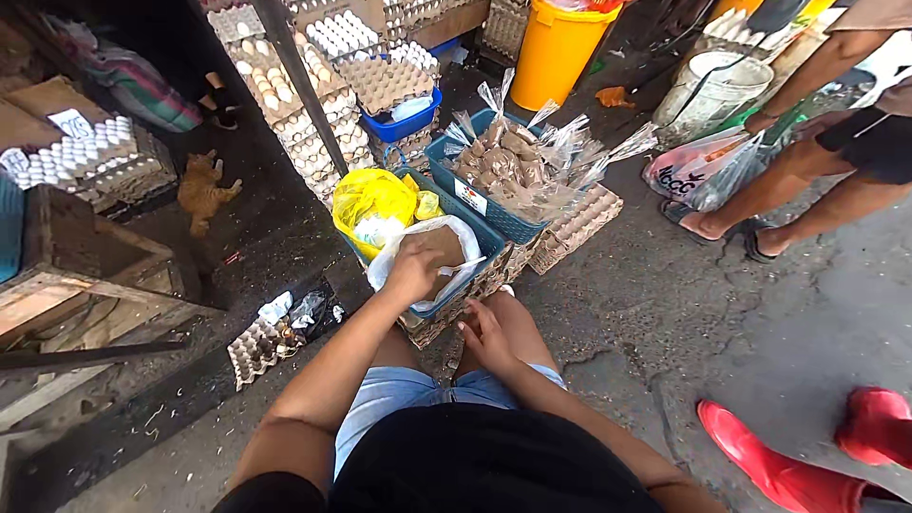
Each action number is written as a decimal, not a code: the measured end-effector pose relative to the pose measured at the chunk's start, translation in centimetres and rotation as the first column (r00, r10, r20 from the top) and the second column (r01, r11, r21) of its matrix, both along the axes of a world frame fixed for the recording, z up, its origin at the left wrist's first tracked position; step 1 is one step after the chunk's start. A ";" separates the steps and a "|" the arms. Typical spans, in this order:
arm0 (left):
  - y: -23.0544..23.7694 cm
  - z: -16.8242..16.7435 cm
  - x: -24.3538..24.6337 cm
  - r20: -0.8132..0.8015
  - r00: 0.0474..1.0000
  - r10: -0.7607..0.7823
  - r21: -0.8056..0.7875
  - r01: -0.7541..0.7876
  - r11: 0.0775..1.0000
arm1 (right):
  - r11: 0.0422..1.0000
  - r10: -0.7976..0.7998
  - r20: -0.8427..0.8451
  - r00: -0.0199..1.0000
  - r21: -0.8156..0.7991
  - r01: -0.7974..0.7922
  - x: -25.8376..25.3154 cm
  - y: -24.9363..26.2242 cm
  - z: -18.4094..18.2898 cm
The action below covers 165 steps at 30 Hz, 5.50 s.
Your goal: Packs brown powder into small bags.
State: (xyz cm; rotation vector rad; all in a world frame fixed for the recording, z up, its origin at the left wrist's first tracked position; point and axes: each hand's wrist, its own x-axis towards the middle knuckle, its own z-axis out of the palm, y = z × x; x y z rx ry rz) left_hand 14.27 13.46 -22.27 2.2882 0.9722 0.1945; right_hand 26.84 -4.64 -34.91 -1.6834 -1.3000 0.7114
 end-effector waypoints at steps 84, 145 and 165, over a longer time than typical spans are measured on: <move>-10.4 1.5 -2.5 0.736 0.677 -0.027 -0.099 0.146 0.984 | 0.816 0.431 -0.183 0.883 0.498 -0.295 2.3 -2.0 18.1; -9.8 -0.7 -3.3 0.451 0.864 -0.223 -0.483 0.446 0.753 | 0.755 -0.265 -0.638 0.723 0.330 0.567 8.5 0.3 17.3; -6.8 -0.8 -6.3 0.254 0.927 -0.275 -0.509 0.370 0.777 | 0.923 -0.110 -0.726 0.678 0.179 0.341 5.6 -1.6 16.6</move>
